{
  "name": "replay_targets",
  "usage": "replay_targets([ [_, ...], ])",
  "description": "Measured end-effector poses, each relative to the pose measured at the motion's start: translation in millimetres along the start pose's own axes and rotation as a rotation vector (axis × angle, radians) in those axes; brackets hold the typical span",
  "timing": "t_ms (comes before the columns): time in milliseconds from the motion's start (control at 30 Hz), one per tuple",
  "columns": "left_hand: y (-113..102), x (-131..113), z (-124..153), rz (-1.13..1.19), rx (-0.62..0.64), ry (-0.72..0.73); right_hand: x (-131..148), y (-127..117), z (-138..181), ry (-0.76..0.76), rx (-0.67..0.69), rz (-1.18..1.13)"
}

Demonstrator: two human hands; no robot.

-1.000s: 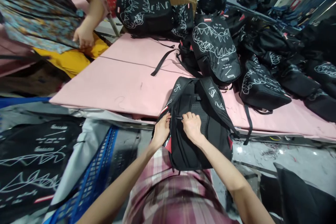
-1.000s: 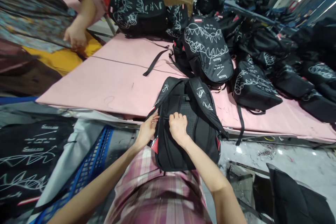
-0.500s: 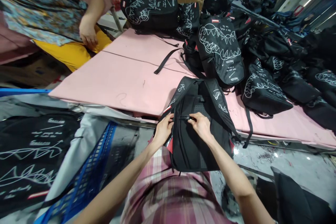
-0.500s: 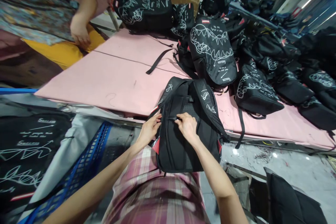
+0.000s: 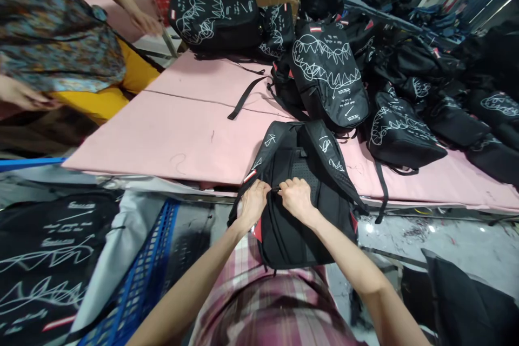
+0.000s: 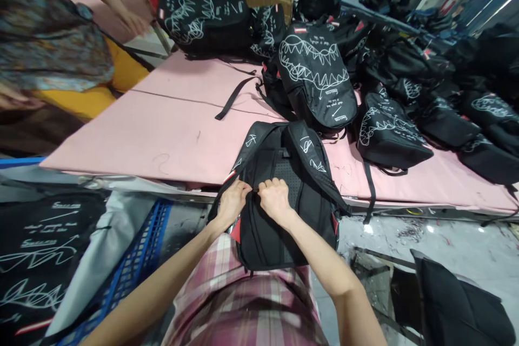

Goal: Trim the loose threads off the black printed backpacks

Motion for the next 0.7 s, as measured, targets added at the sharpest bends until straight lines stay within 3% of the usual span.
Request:
replay_targets([
  [200,3.1,3.5,-2.9,0.052,-0.001,-0.01,13.4,-6.2,-3.7,-0.101,0.014,0.011],
  [333,-3.0,-3.8,-4.3,0.151,0.038,-0.011,-3.0,-2.3,5.8,0.018,0.025,-0.117],
  [367,-3.3,-6.2,-0.9,0.233,0.115,-0.019,-11.7,0.5,12.9,0.072,0.023,-0.195],
  [433,-0.6,-7.7,16.2,0.481,0.386,-0.084,-33.8,11.0,35.9,0.183,0.029,-0.422],
  [500,-6.2,0.9,43.3,0.738,0.619,-0.234,-67.0,27.0,72.0,0.335,0.017,-0.696],
  [533,-16.9,14.3,52.4,0.816,0.592,-0.325,-89.6,36.3,95.0,0.444,-0.015,-0.822],
  [633,-52.7,74.8,71.1,0.848,0.162,-0.536,-174.2,61.9,175.1,0.832,-0.293,-1.046],
  [700,-47.2,99.1,84.1,0.769,0.037,-0.574,-219.4,88.5,216.3,1.021,-0.441,-1.217],
])
Point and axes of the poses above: each hand's wrist, its own z-axis away from the middle knuckle, its own y-axis out of the palm, x = y × z, the point moved 9 cm from there along -z, towards the middle knuckle, and after that the axes turned 14 degrees about z, right-handed, at the moved point
